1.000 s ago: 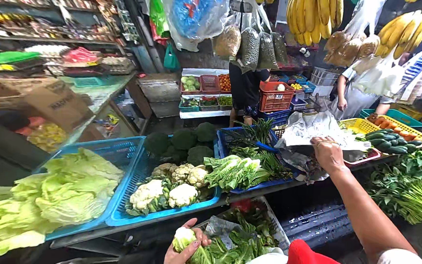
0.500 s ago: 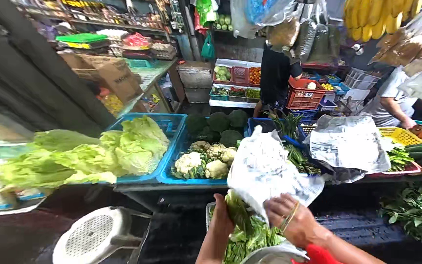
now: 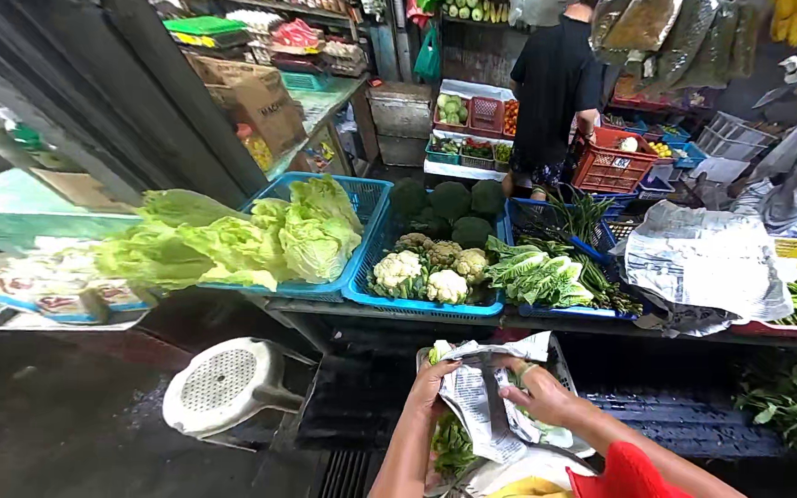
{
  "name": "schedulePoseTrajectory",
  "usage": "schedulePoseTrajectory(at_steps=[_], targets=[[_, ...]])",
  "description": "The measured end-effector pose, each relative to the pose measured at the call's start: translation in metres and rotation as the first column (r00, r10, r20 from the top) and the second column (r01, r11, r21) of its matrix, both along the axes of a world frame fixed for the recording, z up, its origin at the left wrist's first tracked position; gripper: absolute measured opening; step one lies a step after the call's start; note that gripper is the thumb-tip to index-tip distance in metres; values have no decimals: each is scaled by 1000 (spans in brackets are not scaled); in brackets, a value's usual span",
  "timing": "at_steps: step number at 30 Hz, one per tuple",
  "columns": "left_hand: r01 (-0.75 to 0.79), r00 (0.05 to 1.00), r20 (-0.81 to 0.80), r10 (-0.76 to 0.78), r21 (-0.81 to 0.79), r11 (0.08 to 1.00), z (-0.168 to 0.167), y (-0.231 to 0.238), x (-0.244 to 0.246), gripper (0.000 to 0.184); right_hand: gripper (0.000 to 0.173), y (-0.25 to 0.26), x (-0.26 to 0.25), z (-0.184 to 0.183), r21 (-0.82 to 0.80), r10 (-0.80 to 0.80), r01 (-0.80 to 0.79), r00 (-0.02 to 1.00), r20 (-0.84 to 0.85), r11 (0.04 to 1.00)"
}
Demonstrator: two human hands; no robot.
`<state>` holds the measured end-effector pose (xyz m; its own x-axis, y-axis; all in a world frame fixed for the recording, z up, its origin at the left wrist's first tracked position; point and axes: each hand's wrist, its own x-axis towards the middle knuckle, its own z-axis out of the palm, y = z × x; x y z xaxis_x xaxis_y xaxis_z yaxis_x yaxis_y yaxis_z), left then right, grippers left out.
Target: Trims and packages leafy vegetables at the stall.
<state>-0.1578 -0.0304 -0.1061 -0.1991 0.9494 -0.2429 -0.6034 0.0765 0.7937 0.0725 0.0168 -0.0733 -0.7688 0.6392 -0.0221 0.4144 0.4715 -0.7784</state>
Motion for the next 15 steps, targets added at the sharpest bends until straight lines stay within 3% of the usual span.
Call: schedulePoseTrajectory(at_steps=[2,5,11,15], targets=[[10,998,67,-11,18,1000,1,-5,-3,18,63,19,-16,-14,-85,-12,15,999,43,996],[-12,994,110,9,31,999,0,-16,-10,21,63,30,-42,-36,-237,98,-115,992,-82,965],[-6,983,182,-17,129,992,-17,-46,-29,45,52,32,-76,-38,-345,264,-297,954,-139,890],[-131,980,161,116,84,988,-19,-62,-36,37,59,40,-81,-17,-252,318,-280,940,122,926]])
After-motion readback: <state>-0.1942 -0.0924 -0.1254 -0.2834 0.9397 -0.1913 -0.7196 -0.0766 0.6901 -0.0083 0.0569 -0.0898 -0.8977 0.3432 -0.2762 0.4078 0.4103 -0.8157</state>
